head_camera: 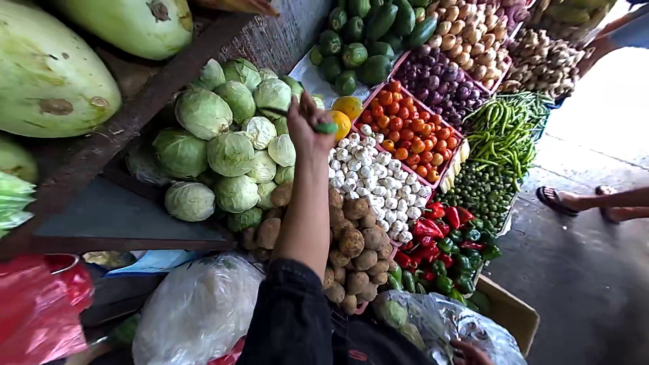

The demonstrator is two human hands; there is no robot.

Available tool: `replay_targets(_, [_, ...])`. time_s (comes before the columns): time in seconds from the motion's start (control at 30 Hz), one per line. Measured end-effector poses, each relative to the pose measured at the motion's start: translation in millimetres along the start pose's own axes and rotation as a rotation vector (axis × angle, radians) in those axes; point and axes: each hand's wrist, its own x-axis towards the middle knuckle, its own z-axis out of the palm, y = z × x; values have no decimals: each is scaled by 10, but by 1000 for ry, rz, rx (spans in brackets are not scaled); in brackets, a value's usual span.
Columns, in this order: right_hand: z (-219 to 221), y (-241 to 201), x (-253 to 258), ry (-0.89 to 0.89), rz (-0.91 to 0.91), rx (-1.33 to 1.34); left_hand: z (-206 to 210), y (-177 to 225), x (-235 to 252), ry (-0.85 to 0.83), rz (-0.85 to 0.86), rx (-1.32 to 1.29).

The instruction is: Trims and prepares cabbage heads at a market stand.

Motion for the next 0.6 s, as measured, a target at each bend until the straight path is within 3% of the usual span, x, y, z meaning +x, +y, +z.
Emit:
replay_targets(0.07, [12,246,41,105,5,-30,-112,-219,-664,18,-156,198])
replay_targets(0.13, [-50,443,-29,164,102,-49,-306,-630,-1573,18,-436,565])
replay_targets(0.23, [-94,711,-10,80,258,-5,-1001,-1259,-2960,-146,-810,1168])
replay_targets(0.33, [50,1126,171,-18,276,-56,-1574,-1766,-3909,-211,-1012,1476])
replay_targets(0.43, [178,1313,301,-56,292,-165,-1690,-2165,-4372,-266,-1045,1668])
replay_targets(0.6, [-18,1396,325,72,241,-333,-1870,-2509,-4315,-500,-942,2094])
